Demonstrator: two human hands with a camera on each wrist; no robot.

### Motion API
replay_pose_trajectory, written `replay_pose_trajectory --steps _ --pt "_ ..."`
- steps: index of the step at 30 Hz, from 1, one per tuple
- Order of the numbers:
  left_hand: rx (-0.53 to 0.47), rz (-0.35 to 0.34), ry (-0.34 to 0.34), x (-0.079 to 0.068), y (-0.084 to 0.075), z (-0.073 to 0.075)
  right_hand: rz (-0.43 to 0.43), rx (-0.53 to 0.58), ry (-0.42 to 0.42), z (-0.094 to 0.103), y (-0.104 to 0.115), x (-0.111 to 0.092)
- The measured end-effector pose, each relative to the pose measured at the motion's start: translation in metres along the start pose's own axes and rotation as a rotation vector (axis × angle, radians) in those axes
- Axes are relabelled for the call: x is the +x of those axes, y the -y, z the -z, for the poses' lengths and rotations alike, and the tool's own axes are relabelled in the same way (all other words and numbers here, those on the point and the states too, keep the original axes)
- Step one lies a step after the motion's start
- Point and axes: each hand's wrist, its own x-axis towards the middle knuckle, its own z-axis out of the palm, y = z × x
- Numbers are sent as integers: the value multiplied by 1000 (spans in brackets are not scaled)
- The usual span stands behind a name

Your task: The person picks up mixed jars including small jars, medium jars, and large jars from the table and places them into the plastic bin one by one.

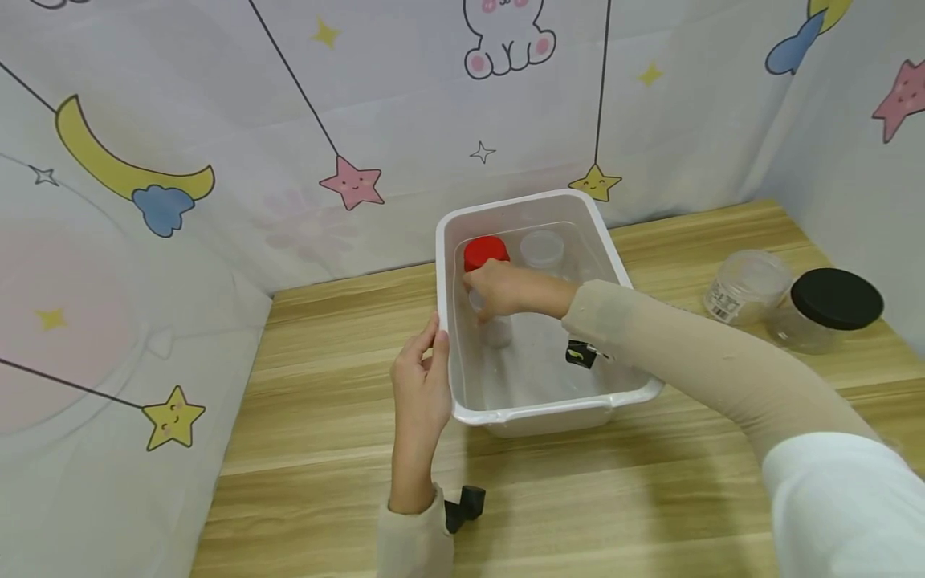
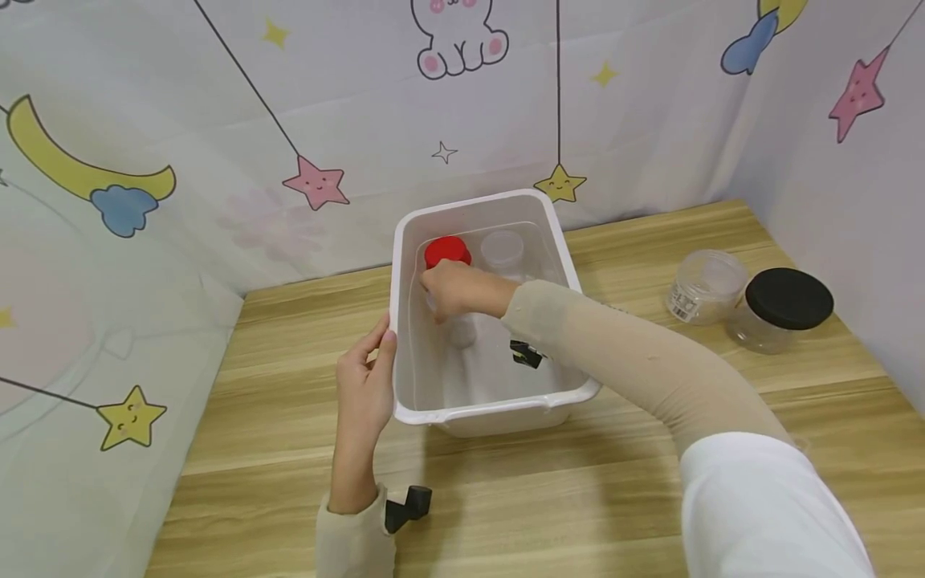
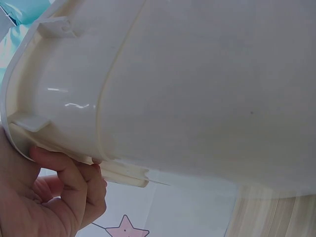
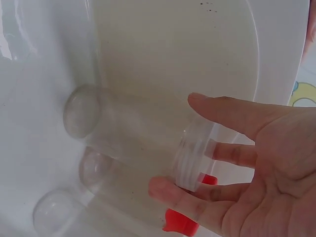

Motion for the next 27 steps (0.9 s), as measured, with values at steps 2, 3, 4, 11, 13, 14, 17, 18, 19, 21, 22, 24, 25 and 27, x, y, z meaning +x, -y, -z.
replay_pose_trajectory --steps 2,3,4,11,13,14,17,18,19,21,22,24,25,27 --pt "2 -2 -1 0 0 0 1 7 -1 1 -1 -1" --pt "1 -3 -1 0 0 0 6 3 -2 1 -1 -1" --pt "-1 -4 -1 0 1 0 5 9 -5 2 -2 -2" --pt "6 -10 -8 1 0 0 27 22 -37 12 -5 -8" --pt "5 -12 -9 1 0 1 31 22 -44 15 -5 -9" --pt "4 -13 -10 1 0 1 33 20 -48 17 -5 -9" --pt "0 -10 -8 1 -1 0 40 13 -58 22 -5 -12" --pt "-1 -7 -7 0 -1 0 42 11 -59 24 -5 -13" --pt "0 -5 -6 0 -1 0 43 9 -58 26 -5 -13" --pt "2 -2 -4 0 -1 0 46 5 -57 30 -6 -15" --pt "4 -1 -5 0 0 0 45 7 -57 32 -6 -16" --pt "8 -1 -8 1 0 0 52 15 -63 38 -7 -17" --pt "9 -2 -9 1 0 0 54 21 -71 41 -7 -18" --pt "9 -3 -10 1 0 0 58 40 -87 46 -8 -19"
